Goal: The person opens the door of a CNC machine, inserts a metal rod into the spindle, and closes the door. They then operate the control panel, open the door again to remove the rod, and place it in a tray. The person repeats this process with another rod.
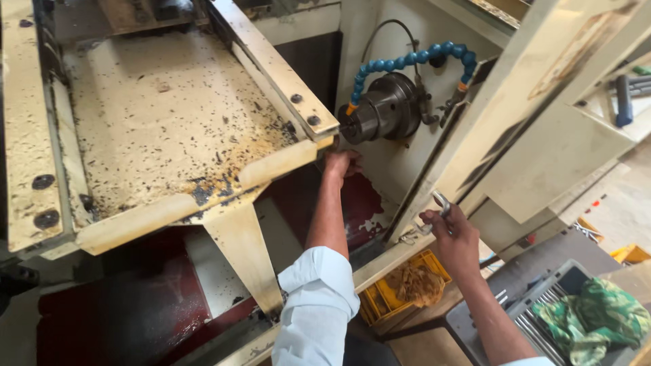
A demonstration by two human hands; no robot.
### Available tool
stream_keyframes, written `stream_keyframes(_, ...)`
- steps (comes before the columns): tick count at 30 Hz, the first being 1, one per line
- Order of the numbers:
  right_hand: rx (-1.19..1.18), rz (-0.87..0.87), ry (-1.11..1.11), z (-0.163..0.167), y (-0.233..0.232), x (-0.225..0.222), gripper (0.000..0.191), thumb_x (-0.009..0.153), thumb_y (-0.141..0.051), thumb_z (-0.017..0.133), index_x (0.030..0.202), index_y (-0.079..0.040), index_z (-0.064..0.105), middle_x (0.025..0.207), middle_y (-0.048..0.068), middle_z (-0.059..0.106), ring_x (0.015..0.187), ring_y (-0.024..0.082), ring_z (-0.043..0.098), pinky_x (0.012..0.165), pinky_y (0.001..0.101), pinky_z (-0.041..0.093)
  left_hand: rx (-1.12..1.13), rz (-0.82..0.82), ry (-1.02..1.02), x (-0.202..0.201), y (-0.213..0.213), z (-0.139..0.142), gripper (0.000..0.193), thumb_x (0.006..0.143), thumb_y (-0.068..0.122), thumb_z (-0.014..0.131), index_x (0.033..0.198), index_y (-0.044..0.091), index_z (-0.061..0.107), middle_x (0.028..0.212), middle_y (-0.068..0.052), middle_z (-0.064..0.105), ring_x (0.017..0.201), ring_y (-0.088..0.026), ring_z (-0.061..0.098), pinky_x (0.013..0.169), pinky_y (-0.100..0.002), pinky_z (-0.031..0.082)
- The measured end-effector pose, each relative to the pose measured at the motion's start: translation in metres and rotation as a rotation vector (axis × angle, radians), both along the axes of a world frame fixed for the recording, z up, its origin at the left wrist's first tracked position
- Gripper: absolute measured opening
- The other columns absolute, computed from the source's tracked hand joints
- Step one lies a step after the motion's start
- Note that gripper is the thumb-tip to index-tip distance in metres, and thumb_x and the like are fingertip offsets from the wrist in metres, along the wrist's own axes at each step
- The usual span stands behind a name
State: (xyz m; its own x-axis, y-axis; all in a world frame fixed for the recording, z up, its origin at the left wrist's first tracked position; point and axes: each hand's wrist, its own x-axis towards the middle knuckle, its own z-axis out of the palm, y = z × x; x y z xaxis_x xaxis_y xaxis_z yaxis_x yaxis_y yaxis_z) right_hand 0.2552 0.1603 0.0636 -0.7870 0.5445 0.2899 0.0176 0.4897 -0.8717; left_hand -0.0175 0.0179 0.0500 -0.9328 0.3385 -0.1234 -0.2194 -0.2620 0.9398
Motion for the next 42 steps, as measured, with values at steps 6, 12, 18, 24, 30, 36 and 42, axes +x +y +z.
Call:
stream_keyframes(6, -0.009, -0.020, -0.050, -0.006, -0.001, 0.004, 0.017, 0.102, -0.014, 0.061, 0.109, 0.001, 0.068, 0.097, 0.006, 0.078, 0.082, 0.008, 0.066, 0.072, 0.0273, 0.052, -0.023, 0.044, 0.037, -0.004, 0.005, -0.008, 0.084, 0.082, 0.003, 0.069, 0.159, 0.018, 0.040, 0.093, -0.011, 0.076, 0.070, -0.019, 0.074, 0.048, -0.032, 0.055)
stream_keyframes(12, -0.033, 0.002, 0.005, -0.010, 0.010, -0.001, 0.018, 0.102, -0.015, 0.065, 0.105, 0.002, 0.067, 0.093, 0.006, 0.078, 0.072, 0.010, 0.057, 0.066, 0.0291, 0.048, -0.036, 0.069, 0.040, 0.003, 0.011, -0.002, 0.091, 0.080, 0.002, 0.068, 0.161, 0.024, 0.034, 0.096, -0.009, 0.078, 0.074, -0.017, 0.076, 0.048, -0.030, 0.053)
stream_keyframes(18, 0.004, 0.049, 0.106, -0.010, 0.016, 0.004, 0.018, 0.101, -0.016, 0.065, 0.109, 0.000, 0.066, 0.094, 0.008, 0.079, 0.083, 0.010, 0.068, 0.073, 0.0269, 0.053, -0.067, 0.090, 0.077, 0.008, 0.022, 0.006, 0.095, 0.081, -0.001, 0.060, 0.163, 0.030, 0.026, 0.095, -0.011, 0.075, 0.069, -0.019, 0.074, 0.046, -0.031, 0.051)
stream_keyframes(24, 0.093, 0.012, 0.090, -0.002, 0.026, 0.025, 0.020, 0.101, -0.016, 0.069, 0.106, 0.004, 0.066, 0.094, 0.014, 0.079, 0.086, 0.018, 0.076, 0.074, 0.0328, 0.055, -0.291, 0.221, 0.225, 0.071, 0.046, 0.026, 0.081, 0.082, 0.003, 0.060, 0.156, 0.025, 0.036, 0.092, -0.015, 0.075, 0.068, -0.026, 0.073, 0.053, -0.037, 0.057)
stream_keyframes(30, 0.083, 0.131, 0.221, -0.003, 0.031, 0.039, 0.017, 0.106, -0.012, 0.060, 0.112, 0.003, 0.064, 0.105, 0.013, 0.079, 0.098, 0.018, 0.076, 0.082, 0.0318, 0.056, -0.519, 0.179, 0.257, 0.167, 0.029, 0.028, 0.063, 0.087, 0.013, 0.064, 0.149, 0.022, 0.054, 0.084, -0.017, 0.077, 0.070, -0.030, 0.075, 0.069, -0.042, 0.061)
stream_keyframes(36, 0.410, -0.095, 0.433, -0.014, -0.024, 0.059, 0.052, 0.102, -0.013, 0.073, 0.141, 0.013, 0.052, 0.137, 0.022, 0.061, 0.124, 0.040, 0.048, 0.105, 0.0479, 0.037, -0.376, 0.445, 0.686, 0.251, -0.040, 0.007, 0.052, 0.088, 0.016, 0.069, 0.140, 0.019, 0.065, 0.092, -0.008, 0.080, 0.085, -0.019, 0.079, 0.080, -0.035, 0.061)
stream_keyframes(42, 0.299, 0.328, 0.720, 0.002, -0.147, 0.071, 0.037, 0.116, -0.010, 0.072, 0.145, 0.006, 0.056, 0.153, 0.018, 0.048, 0.148, 0.033, 0.047, 0.125, 0.0484, 0.039, -0.494, 0.607, 0.784, 0.344, -0.146, 0.017, 0.044, 0.095, 0.021, 0.069, 0.139, 0.020, 0.066, 0.095, -0.006, 0.078, 0.083, -0.021, 0.077, 0.079, -0.034, 0.061)
